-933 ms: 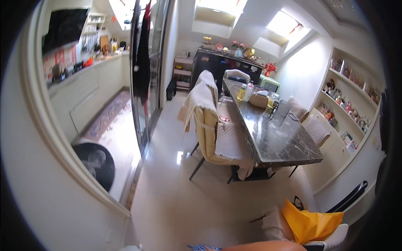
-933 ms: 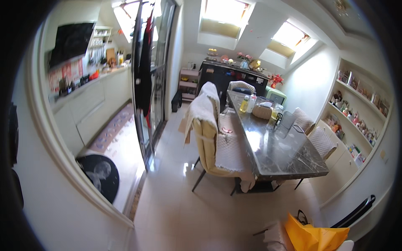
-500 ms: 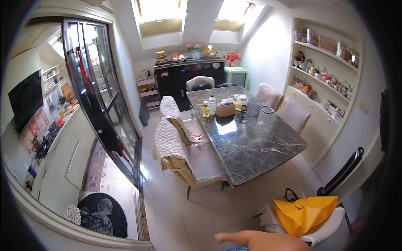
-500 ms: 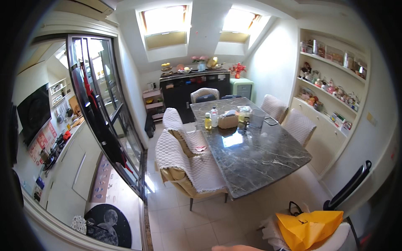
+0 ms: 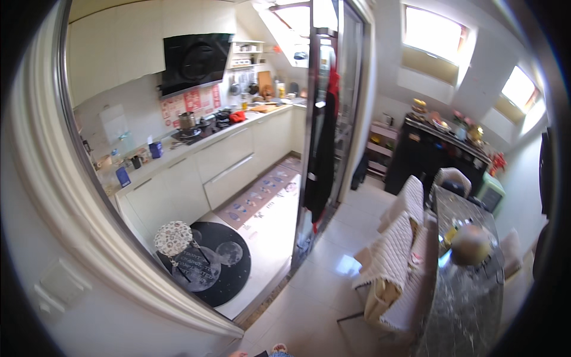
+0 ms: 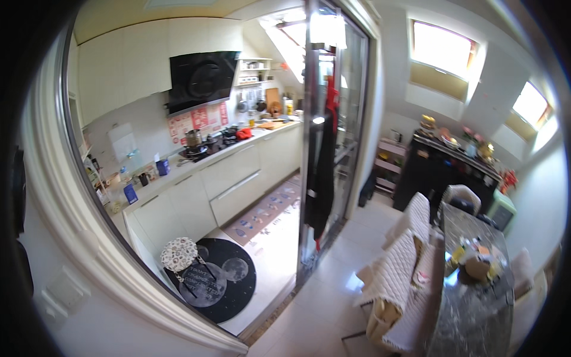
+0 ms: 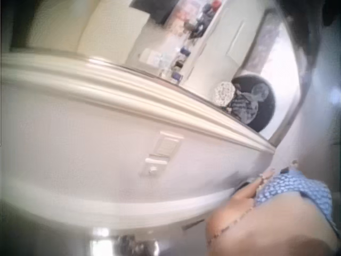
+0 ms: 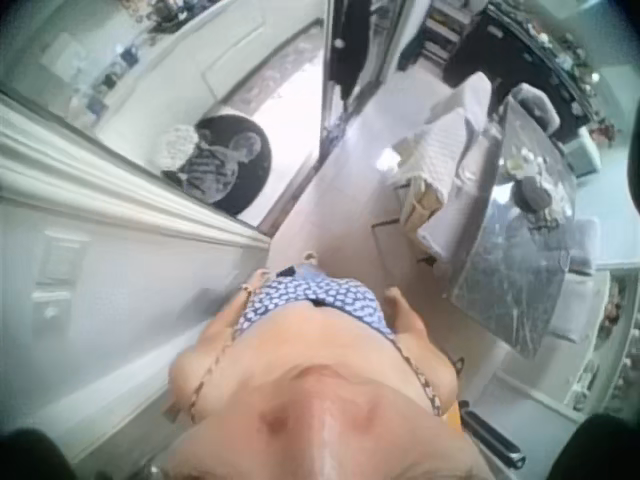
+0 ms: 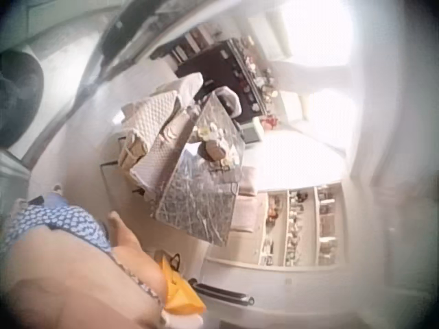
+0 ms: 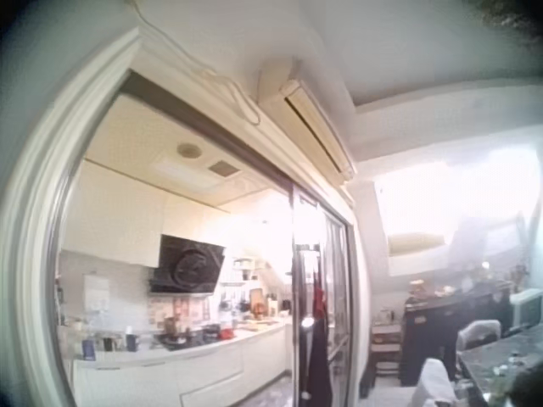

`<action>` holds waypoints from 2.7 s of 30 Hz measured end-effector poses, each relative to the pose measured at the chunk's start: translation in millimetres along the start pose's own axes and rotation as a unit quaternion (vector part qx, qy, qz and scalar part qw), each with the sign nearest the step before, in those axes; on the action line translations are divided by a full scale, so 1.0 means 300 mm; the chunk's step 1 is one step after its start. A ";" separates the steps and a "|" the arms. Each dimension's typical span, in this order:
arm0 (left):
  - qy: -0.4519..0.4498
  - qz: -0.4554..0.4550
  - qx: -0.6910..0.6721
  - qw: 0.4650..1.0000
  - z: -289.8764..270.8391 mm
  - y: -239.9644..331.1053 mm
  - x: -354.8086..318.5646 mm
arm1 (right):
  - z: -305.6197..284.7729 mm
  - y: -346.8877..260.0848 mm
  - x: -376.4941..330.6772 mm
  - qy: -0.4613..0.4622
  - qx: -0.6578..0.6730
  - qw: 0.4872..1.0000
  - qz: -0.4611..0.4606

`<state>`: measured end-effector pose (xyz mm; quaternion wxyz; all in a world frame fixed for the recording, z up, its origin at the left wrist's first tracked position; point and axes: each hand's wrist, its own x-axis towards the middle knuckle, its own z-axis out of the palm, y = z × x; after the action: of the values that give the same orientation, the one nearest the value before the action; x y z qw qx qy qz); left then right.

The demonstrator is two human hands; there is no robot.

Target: The person organizes household items by handling plastic bags, a red bag, and a yellow bag. They place items into a trash bin and arrange bags on a dining table. The person also picks up a mug and a spoon in the kitchen.

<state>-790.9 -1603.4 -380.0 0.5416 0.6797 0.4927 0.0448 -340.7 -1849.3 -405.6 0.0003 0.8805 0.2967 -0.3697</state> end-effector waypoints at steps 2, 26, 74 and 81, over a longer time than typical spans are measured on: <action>-0.013 -0.035 0.014 0.999 -0.062 0.222 0.179 | -0.100 -0.135 0.074 0.013 -0.001 1.000 -0.027; 0.246 -0.158 -0.038 0.955 -1.229 0.678 1.331 | -0.933 -2.699 1.561 -0.152 -0.024 0.891 -0.427; -0.304 0.049 -0.517 0.799 -2.777 1.809 3.176 | -2.066 -3.791 1.672 0.120 0.599 0.692 -0.385; -0.455 0.194 -0.226 0.839 -2.326 1.972 2.819 | -1.750 -3.376 1.053 0.536 0.286 0.793 -0.043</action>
<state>-406.5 -470.4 -32.6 0.8237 0.5638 0.0253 -0.0546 -354.3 -734.3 -8.1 -0.4268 0.8838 0.1675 0.0936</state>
